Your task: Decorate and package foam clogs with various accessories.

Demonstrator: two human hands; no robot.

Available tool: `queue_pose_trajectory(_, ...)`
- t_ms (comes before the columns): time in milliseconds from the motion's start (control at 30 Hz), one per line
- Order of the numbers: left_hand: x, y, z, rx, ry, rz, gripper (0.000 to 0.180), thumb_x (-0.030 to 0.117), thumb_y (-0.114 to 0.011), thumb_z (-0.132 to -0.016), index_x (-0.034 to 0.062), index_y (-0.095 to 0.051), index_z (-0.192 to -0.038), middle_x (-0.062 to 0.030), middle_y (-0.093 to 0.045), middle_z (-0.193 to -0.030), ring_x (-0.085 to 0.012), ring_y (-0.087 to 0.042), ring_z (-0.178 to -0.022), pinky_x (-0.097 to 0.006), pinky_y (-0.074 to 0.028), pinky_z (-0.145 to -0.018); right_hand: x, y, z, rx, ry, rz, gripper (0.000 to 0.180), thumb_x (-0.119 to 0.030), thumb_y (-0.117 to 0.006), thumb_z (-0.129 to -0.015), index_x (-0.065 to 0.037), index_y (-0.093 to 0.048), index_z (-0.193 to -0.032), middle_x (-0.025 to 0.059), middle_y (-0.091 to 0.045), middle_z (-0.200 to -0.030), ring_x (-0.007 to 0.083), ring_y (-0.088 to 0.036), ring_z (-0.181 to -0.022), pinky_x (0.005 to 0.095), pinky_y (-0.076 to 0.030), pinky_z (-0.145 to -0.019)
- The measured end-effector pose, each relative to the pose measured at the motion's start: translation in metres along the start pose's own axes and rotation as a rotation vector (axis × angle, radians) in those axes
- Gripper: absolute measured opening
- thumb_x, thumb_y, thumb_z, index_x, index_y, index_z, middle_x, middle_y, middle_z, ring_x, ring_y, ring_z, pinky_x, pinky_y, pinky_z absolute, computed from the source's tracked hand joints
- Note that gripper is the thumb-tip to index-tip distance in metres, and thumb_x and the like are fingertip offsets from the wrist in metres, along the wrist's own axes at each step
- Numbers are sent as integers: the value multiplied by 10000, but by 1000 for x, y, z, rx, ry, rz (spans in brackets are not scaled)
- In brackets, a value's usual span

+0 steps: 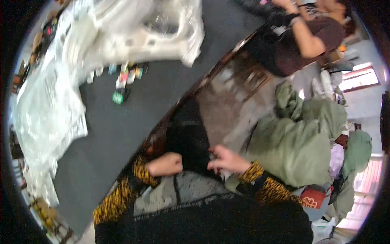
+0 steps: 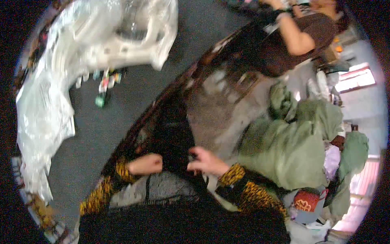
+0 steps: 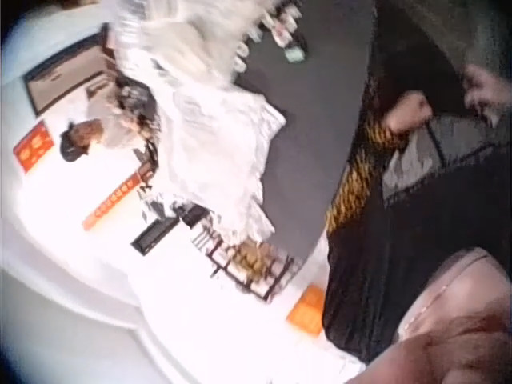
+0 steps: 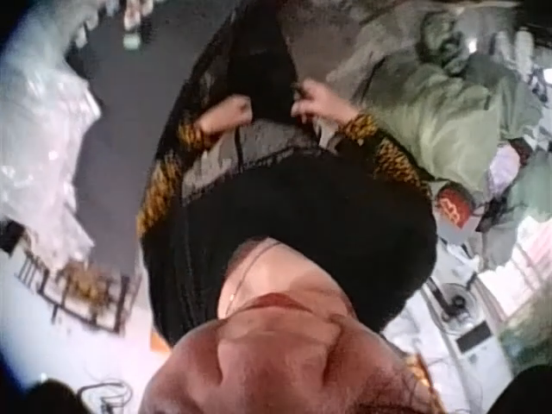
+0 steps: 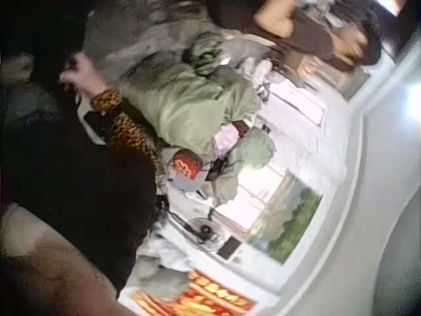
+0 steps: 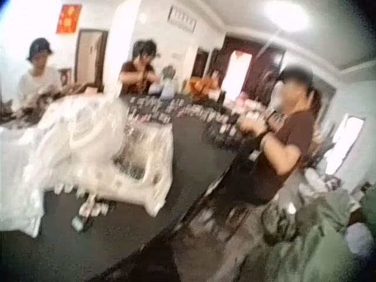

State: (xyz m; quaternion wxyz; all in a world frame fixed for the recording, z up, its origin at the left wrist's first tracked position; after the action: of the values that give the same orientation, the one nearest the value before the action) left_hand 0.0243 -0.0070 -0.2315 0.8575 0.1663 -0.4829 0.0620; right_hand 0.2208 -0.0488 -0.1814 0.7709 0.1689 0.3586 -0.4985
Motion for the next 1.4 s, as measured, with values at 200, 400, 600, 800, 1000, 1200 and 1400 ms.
queue_pose_trajectory(200, 3, 5, 13, 79, 70, 187, 206, 149, -555, -783, -49, -602, -752, -128, -608, -681, -153, -566, -652, -344, -464, -595, 25, 15, 23, -25, -100, -245, 369, -104, -652, -810, -29, -505, -1140, 47, -644, -871, 88, -583, -683, 198, -425, -550)
queue_pose_trajectory(400, 9, -1, 19, 65, 105, 274, 176, 140, -570, -784, -32, -603, -769, -75, -582, -658, -126, -532, -639, -316, -450, -581, 35, 9, 54, -264, -209, -169, 345, -70, -657, -803, -42, -531, -1122, 17, -632, -884, 70, -564, -746, 223, -454, -623)
queue_pose_trajectory(600, 23, 2, 11, 94, 110, 287, 156, 129, -567, -797, -21, -595, -763, -44, -566, -649, -105, -518, -631, -297, -440, -568, 54, 10, 65, -401, -254, -42, 320, -80, -661, -806, -65, -538, -1101, -11, -609, -850, 64, -555, -781, 244, -470, -676)
queue_pose_trajectory(800, 36, 2, -7, 64, 195, 419, 134, 117, -572, -807, -10, -585, -767, -7, -552, -643, -75, -501, -601, -263, -413, -526, 37, -4, 49, -300, -147, -2, 332, -122, -674, -811, -33, -532, -1099, 51, -622, -903, 126, -584, -796, 297, -485, -721)
queue_pose_trajectory(1000, 41, 2, -21, 81, 144, 335, 139, 114, -576, -796, -20, -586, -759, -36, -568, -641, -93, -525, -607, -278, -421, -531, 17, -17, 36, -76, 222, 358, 236, -63, -636, -805, -22, -557, -1022, 85, -614, -806, 231, -610, -769, 333, -483, -696)
queue_pose_trajectory(1200, 53, -1, -24, 149, 9, 159, 140, 113, -594, -787, -26, -595, -768, -99, -594, -664, -163, -561, -624, -321, -449, -568, -2, -29, 33, 118, 168, 611, 266, -67, -590, -809, 22, -391, -961, 264, -584, -800, 452, -577, -823, 491, -456, -678)
queue_pose_trajectory(1400, 65, -12, -24, -6, -95, -12, 174, 150, -624, -792, -20, -637, -828, -175, -649, -750, -254, -642, -698, -362, -489, -629, 5, -27, 41, 272, 195, 1001, 190, -57, -546, -802, 11, -412, -917, 195, -545, -626, 396, -592, -621, 470, -470, -528)
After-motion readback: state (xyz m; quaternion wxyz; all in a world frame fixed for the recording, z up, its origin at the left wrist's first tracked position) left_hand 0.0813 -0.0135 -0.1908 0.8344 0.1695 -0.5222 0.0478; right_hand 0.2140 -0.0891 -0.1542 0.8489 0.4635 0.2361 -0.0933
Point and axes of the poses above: each hand's wrist, its own z-axis away from the middle knuckle, its own y-axis out of the back of the hand, x = y × z, the point moved 6 cm from there along -z, towards the middle knuckle
